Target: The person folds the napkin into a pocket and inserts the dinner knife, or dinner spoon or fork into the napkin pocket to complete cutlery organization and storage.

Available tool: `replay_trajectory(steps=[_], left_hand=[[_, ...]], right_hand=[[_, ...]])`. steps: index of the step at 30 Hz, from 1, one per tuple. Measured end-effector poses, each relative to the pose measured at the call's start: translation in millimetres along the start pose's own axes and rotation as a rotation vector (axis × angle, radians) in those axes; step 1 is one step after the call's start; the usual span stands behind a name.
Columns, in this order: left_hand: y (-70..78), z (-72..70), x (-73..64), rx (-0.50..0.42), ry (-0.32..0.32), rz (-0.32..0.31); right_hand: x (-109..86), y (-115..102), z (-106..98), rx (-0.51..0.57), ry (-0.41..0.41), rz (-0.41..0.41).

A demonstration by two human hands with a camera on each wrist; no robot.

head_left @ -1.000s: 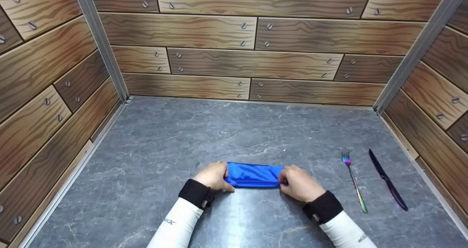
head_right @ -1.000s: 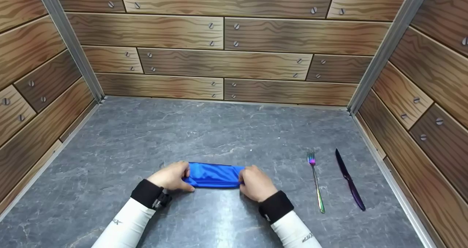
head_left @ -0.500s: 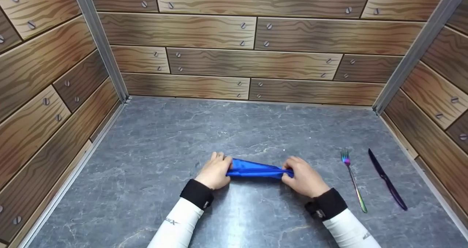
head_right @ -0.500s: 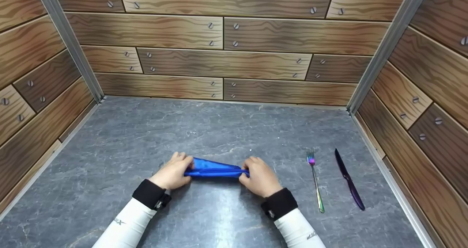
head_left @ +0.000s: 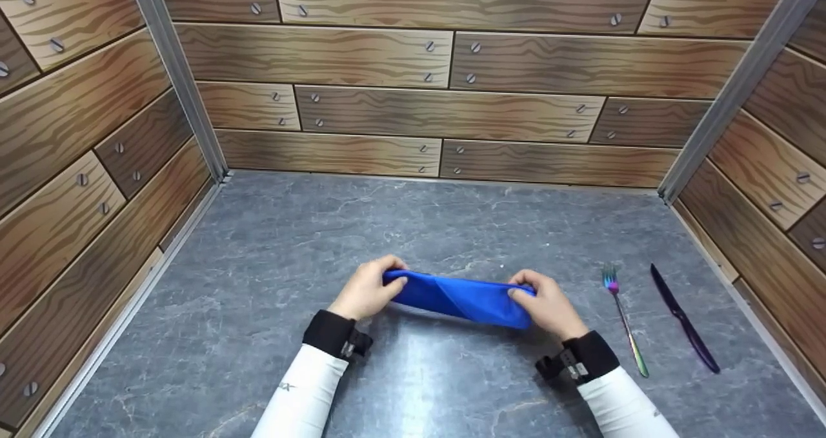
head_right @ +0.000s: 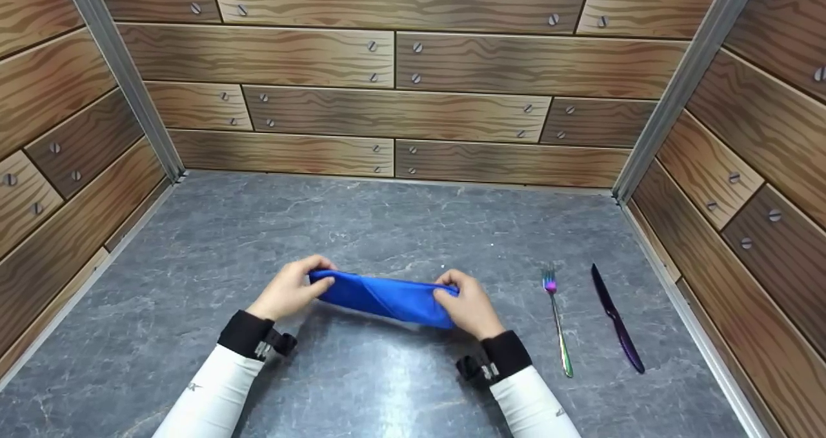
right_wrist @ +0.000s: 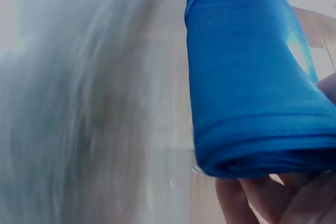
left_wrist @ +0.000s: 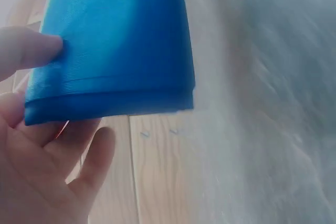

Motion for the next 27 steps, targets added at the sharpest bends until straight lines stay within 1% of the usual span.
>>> replay_trajectory(steps=[3,4,5,6,7,8,11,14,16,19,21,22,23,25,26,27], left_hand=[[-15.2,1.1,3.9,-0.146,-0.005,-0.099],[-31.1,7.9,7.9,-0.184,-0.004,-0.139],[-35.4,9.5,8.1,-0.205,-0.011,-0.17],[-39.1,11.2,7.8,-0.225,-0.02,-0.197],[-42.6,13.2,7.0,-0.244,-0.025,-0.221],[-44.1,14.8,5.7,-0.249,-0.034,-0.246],[-50.0,19.3,1.4,-0.25,-0.057,-0.317],[-52.4,21.2,-3.1,-0.242,-0.063,-0.371],[-52.1,20.9,-6.1,-0.23,-0.06,-0.402],[-49.4,19.1,-9.8,-0.189,-0.048,-0.437],[-45.6,17.7,-11.4,-0.137,-0.042,-0.446],[-43.2,16.6,-11.9,-0.098,-0.035,-0.445],[-40.4,15.0,-12.1,-0.051,-0.023,-0.436],[-33.2,11.5,-11.6,0.069,0.004,-0.406],[-28.7,9.9,-10.9,0.13,0.019,-0.376],[-24.0,8.7,-9.9,0.183,0.035,-0.342]], right_hand=[[4.2,13.2,3.2,0.152,-0.026,0.083],[4.6,16.6,5.5,0.201,-0.038,0.107],[4.6,19.3,8.2,0.254,-0.051,0.13],[0.8,14.0,10.3,0.304,-0.069,0.18],[-5.9,2.6,11.5,0.35,-0.073,0.223],[-6.3,6.1,14.4,0.398,-0.086,0.244],[-7.3,16.6,21.0,0.485,-0.134,0.293],[-8.1,25.2,25.5,0.543,-0.174,0.34],[-8.8,26.6,26.7,0.564,-0.194,0.361],[-8.9,25.1,23.5,0.537,-0.184,0.377],[-6.6,26.4,19.2,0.472,-0.146,0.363],[-4.6,28.1,16.2,0.424,-0.12,0.34],[-1.9,31.3,13.1,0.362,-0.09,0.301],[5.7,43.0,6.9,0.236,0.017,0.215],[9.6,49.2,4.2,0.185,0.076,0.163],[13.2,54.5,2.6,0.119,0.121,0.091]])
Point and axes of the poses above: each hand's wrist, its own x-axis towards the middle knuckle, its own z-axis out of the palm, y = z × x, the point moved 8 cm from there along x, towards the middle knuckle, and after that the axes turned 5 degrees about -x, right-handed, at the moved point
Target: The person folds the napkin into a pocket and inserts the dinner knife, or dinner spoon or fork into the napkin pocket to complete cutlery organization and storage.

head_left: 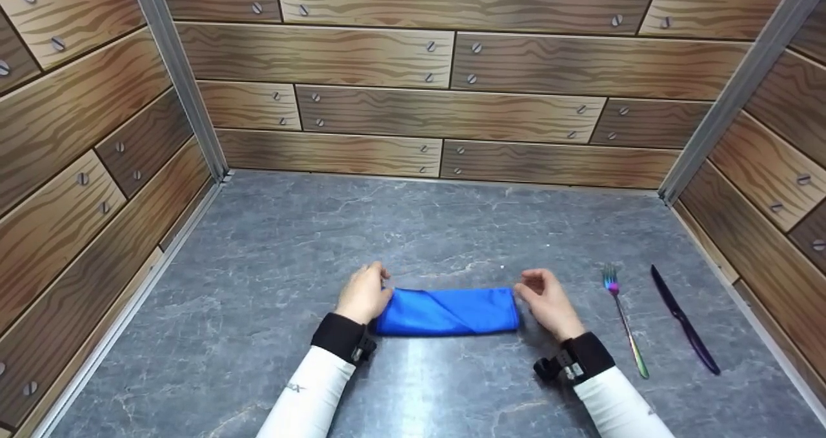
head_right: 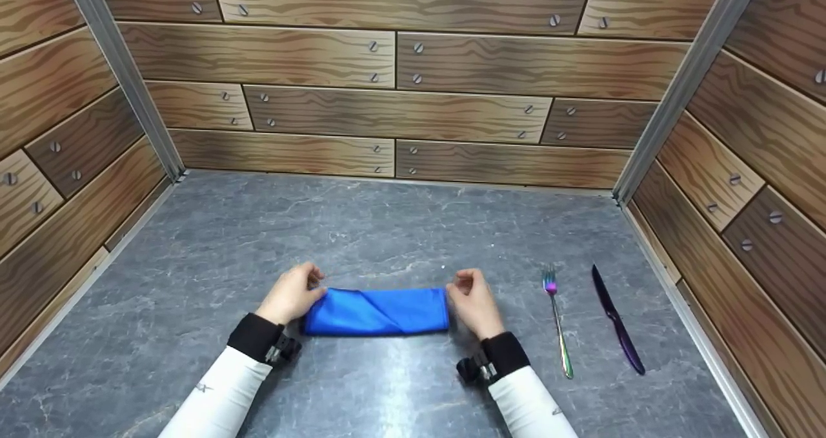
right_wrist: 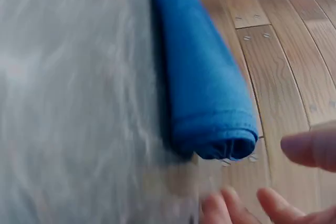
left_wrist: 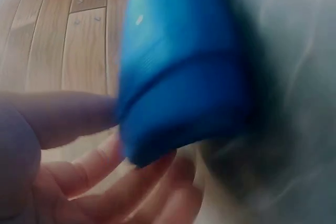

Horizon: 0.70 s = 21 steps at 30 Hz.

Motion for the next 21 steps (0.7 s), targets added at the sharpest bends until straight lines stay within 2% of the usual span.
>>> replay_trajectory(steps=[3,6,8,11,14,17,21], left_hand=[[14.3,-0.8,-1.2,0.088,0.03,0.12],[22.9,7.0,-2.6,0.089,-0.051,0.197],[23.2,13.3,-3.7,0.087,-0.13,0.196],[18.9,20.0,-7.2,0.1,-0.228,0.153],[16.0,22.3,-10.3,0.105,-0.277,0.131],[15.7,22.6,-11.2,0.097,-0.288,0.144],[16.5,22.2,-10.9,0.089,-0.284,0.166]], right_hand=[[5.6,5.7,2.6,-0.098,0.091,-0.198],[-2.0,-11.1,16.7,-0.117,0.017,-0.331],[-9.9,-24.9,26.2,-0.11,-0.048,-0.339],[-19.4,-38.2,33.3,-0.138,-0.127,-0.278],[-24.6,-45.7,33.1,-0.12,-0.192,-0.183],[-29.1,-54.6,30.9,-0.012,-0.273,-0.06],[-30.2,-56.4,27.7,0.077,-0.316,0.053]])
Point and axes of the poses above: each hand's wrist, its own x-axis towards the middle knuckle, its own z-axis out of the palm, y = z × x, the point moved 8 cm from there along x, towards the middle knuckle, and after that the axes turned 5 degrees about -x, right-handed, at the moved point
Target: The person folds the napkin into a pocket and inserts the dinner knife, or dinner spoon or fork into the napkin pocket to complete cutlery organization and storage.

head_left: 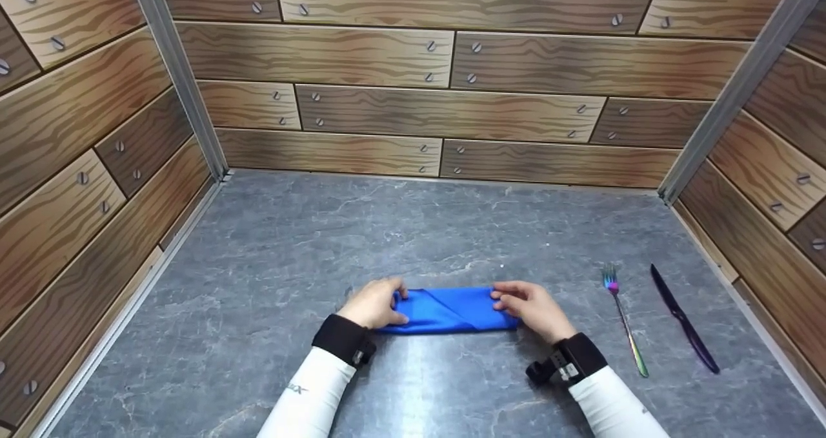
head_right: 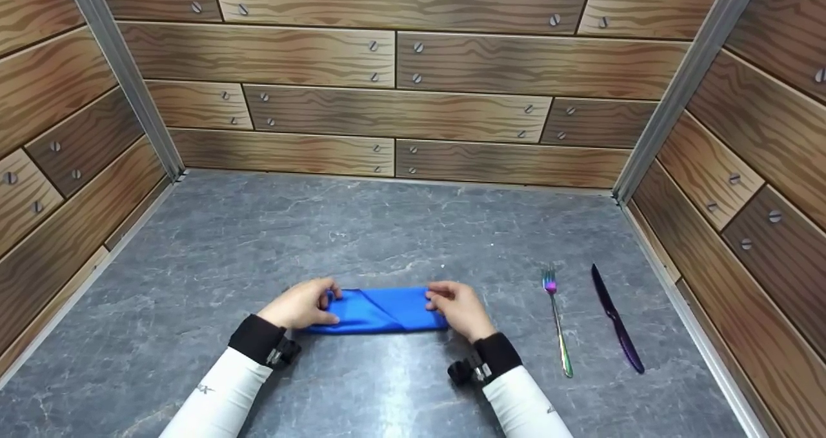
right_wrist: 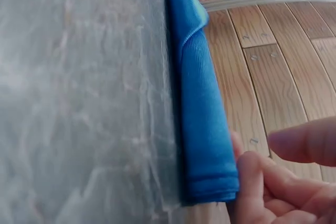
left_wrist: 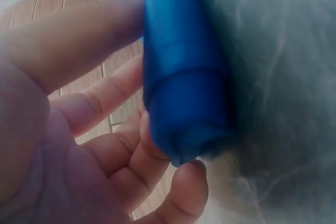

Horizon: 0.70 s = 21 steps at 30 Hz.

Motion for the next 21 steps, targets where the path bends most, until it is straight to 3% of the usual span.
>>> replay_trajectory(steps=[3,6,8,10,15,21], left_hand=[[0.7,-0.5,0.8,-0.001,-0.006,0.002],[1.7,-3.1,1.6,-0.006,0.016,0.005],[2.6,-4.5,1.8,0.004,0.04,0.01],[3.9,-5.4,1.6,0.028,0.055,0.02],[7.5,-2.6,-0.5,0.109,0.039,0.041],[12.3,0.5,-2.2,0.129,0.04,0.04]], right_hand=[[0.9,-0.4,-4.9,-0.002,0.028,-0.02],[7.5,5.6,-11.2,-0.067,0.102,-0.15],[12.4,15.2,-13.5,-0.172,0.158,-0.241],[20.8,31.1,-12.5,-0.303,0.198,-0.275],[32.6,59.6,2.7,-0.598,0.165,-0.221],[33.0,51.5,17.7,-0.751,0.152,-0.215]])
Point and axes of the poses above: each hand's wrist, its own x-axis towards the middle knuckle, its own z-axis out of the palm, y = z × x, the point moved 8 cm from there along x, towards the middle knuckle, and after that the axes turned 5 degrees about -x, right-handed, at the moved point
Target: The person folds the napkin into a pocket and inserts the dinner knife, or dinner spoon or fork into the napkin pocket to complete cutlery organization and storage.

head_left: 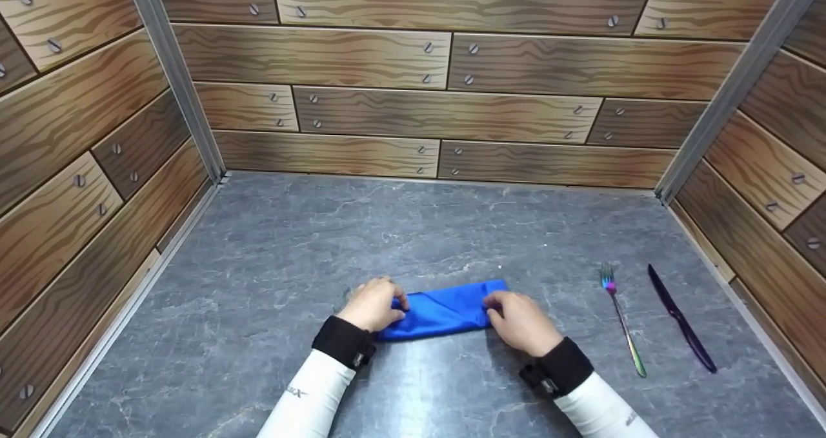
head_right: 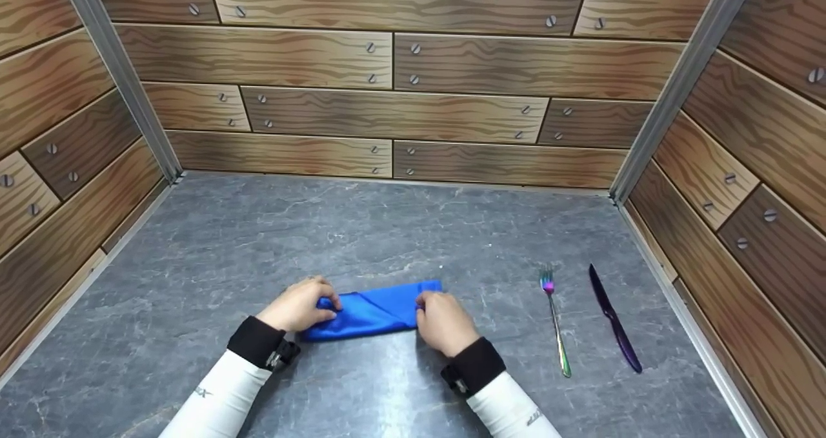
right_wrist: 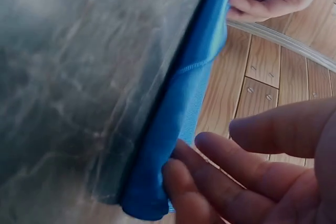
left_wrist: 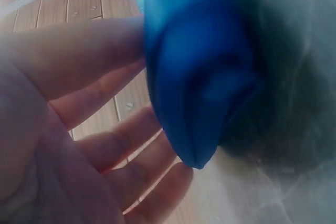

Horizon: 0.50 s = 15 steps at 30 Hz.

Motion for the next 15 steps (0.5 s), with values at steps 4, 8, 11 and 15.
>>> replay_trajectory(steps=[4,8,11,15], left_hand=[[9.2,5.1,-0.3,0.025,-0.003,0.007],[21.1,11.5,-3.6,0.072,-0.001,0.018],[30.6,17.9,-7.2,0.102,-0.009,0.026],[46.7,27.8,-12.1,0.147,-0.007,0.058]], right_hand=[[14.6,1.2,0.5,-0.043,-0.009,0.018],[36.0,1.1,0.4,-0.09,-0.006,0.031],[53.1,-2.5,3.6,-0.126,-0.018,0.024],[73.1,-9.1,10.3,-0.16,-0.05,0.009]])
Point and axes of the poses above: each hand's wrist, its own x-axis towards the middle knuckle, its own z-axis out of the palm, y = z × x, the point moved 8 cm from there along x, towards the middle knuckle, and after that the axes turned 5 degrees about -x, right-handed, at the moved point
